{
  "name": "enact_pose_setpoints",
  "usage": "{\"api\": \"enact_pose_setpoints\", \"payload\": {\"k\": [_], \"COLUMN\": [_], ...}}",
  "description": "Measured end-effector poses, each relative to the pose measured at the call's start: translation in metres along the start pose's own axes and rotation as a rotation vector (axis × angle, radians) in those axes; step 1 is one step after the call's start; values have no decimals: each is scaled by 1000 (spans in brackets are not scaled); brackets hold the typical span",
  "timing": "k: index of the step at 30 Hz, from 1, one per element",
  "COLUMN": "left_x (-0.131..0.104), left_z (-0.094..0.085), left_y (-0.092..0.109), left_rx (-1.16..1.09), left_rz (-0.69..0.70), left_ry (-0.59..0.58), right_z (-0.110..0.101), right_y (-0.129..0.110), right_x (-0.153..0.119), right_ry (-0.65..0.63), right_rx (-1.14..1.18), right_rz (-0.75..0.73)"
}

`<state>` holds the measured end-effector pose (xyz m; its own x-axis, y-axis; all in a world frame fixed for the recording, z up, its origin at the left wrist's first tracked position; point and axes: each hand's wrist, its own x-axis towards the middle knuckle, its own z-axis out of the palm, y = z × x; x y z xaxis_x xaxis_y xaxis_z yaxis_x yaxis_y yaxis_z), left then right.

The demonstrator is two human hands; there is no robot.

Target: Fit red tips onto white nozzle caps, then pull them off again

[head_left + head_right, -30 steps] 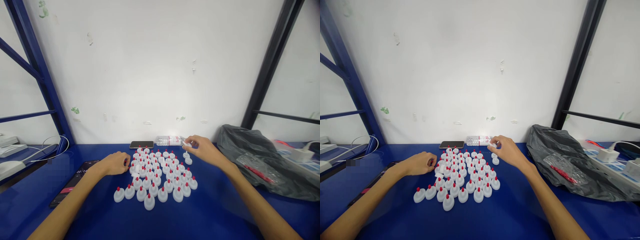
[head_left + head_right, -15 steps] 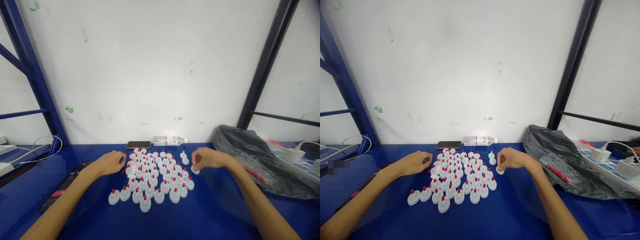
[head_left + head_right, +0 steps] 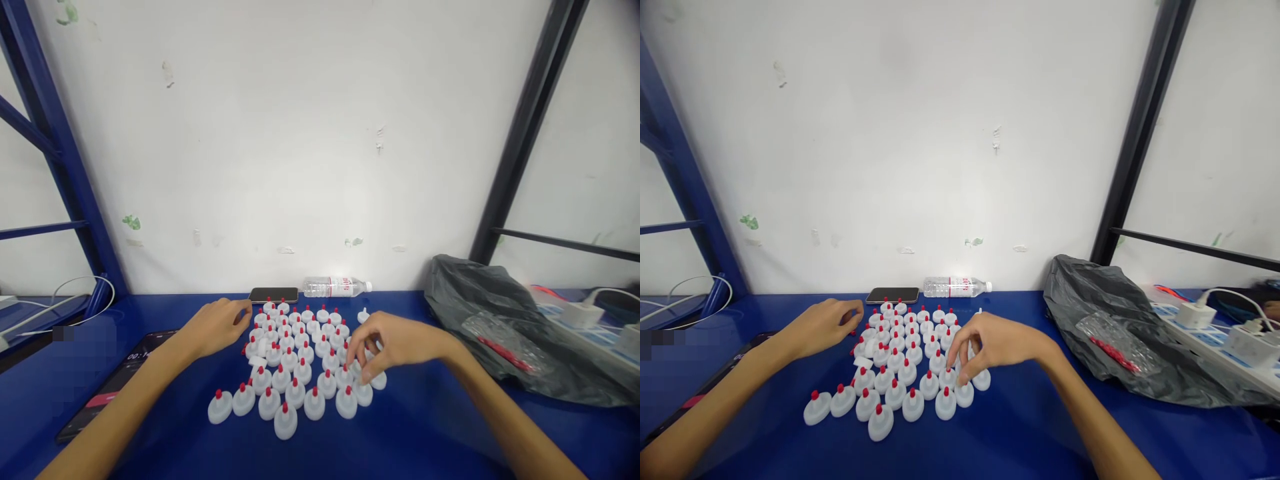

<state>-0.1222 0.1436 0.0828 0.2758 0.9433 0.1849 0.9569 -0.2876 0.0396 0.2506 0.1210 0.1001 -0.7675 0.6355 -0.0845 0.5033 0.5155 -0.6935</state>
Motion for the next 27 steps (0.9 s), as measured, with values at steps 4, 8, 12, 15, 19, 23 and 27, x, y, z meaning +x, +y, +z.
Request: {"api": "enact_pose_setpoints", "payload": {"k": [4,8,12,15,19,23,27], "left_x": [-1,-4,-8,-13,-20,-26,-28], "left_z": [-4,-3,1,3,5,5,7], "left_y": [3,9,19,30,48,65,77], "left_rx": [-19,-50,-89,-114,-115,-6,119], "left_rz": [39,128,248,363,515,663,736], "left_ry": [93,187,326,442,555,686,693], "right_z": [20,25,23,29,38,41,44], "right_y": [0,-5,-19,-23,-21,-22,-24], "right_x": [10,13,12,14,20,23,25], "right_ry": [-31,-25,105,175,238,341,305], "right_rx": [40,70,132,344,420,268,278], "right_rz": [-42,-116,-112,-136,-142,-135,-101]}}
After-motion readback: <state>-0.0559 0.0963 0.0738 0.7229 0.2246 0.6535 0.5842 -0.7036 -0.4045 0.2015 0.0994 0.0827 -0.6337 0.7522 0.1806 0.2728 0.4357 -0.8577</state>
